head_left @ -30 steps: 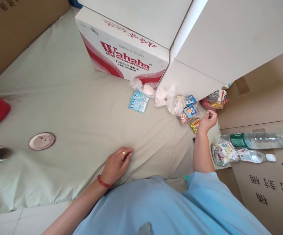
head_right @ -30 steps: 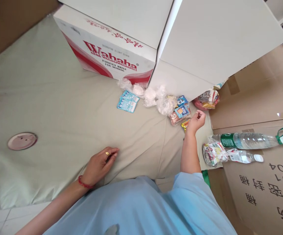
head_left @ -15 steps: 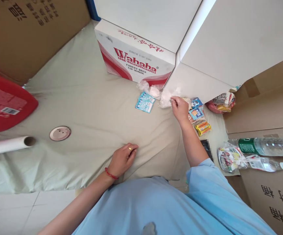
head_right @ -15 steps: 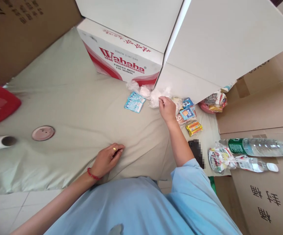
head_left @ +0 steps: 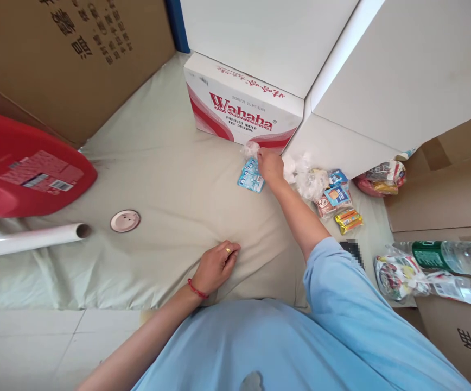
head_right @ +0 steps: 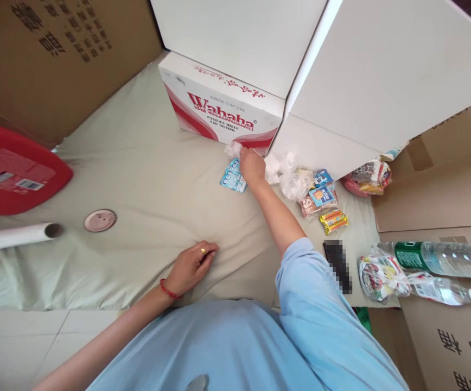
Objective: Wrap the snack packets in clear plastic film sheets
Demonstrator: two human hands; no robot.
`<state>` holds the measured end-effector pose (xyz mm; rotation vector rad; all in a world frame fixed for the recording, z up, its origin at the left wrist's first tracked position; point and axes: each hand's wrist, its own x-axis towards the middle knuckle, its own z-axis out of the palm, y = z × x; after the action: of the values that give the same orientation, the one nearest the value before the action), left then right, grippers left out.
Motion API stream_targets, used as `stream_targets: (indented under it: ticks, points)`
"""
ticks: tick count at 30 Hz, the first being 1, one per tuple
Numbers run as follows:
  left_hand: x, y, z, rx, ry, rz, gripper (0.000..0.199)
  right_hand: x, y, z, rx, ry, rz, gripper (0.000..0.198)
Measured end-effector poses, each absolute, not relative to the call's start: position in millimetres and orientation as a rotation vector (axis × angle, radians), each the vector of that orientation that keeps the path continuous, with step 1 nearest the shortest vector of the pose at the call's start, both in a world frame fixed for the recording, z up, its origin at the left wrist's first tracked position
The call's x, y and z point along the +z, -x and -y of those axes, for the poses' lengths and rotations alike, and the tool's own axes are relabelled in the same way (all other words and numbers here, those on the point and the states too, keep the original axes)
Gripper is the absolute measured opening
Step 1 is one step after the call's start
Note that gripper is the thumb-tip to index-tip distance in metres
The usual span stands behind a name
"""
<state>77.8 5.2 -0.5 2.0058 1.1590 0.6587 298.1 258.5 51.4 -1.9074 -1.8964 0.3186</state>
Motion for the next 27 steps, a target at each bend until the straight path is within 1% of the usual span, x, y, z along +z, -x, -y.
stream_targets:
  ticks: [3,6,8,10,13,15,17,18,20,22,27]
  points:
    - [1.9,-76.7,-5.0,0.681,-1.948,-1.137,0.028,63.0,-303.4,-223.1,0.530,1.609,1.555,0.022]
    - [4.5,-73.9,-5.6,0.731,-1.782,-1.119,0.028,75.0,-308.7,-160.2,0.968,1.356,1.118,0.027]
    - [6.2,-71.9,-7.2,0.760,-1.570,-1.102,0.030,76.3,-309.6,-113.5,1.203,1.271,0.899,0.031]
    - [8.1,-71.2,-10.4,0.798,-1.292,-1.044,0.040,69.9,-306.3,-71.2,1.340,1.270,0.763,0.034]
    - [11.3,-74.0,-19.1,0.947,-0.960,-0.955,0.061,51.5,-295.0,-25.4,1.492,1.342,0.717,0.035]
    - [13.0,-77.8,-26.0,1.048,-0.918,-0.967,0.073,40.1,-287.5,-9.1,1.599,1.377,0.739,0.036]
    - [13.8,-81.4,-31.8,1.022,-1.000,-1.019,0.080,33.6,-283.1,-3.6,1.661,1.380,0.775,0.038]
    - [13.9,-82.7,-33.8,0.961,-1.049,-1.051,0.076,32.3,-282.3,-4.3,1.660,1.377,0.795,0.039]
    - [13.9,-83.8,-35.6,0.843,-1.087,-1.112,0.058,33.1,-283.2,-10.8,1.604,1.382,0.824,0.043]
    - [14.6,-82.1,-35.1,0.846,-1.022,-1.160,0.043,36.4,-286.2,-20.9,1.533,1.395,0.839,0.045]
    - [20.0,-70.1,-32.2,0.983,-0.858,-1.183,0.034,41.4,-297.8,-39.9,1.479,1.385,0.876,0.045]
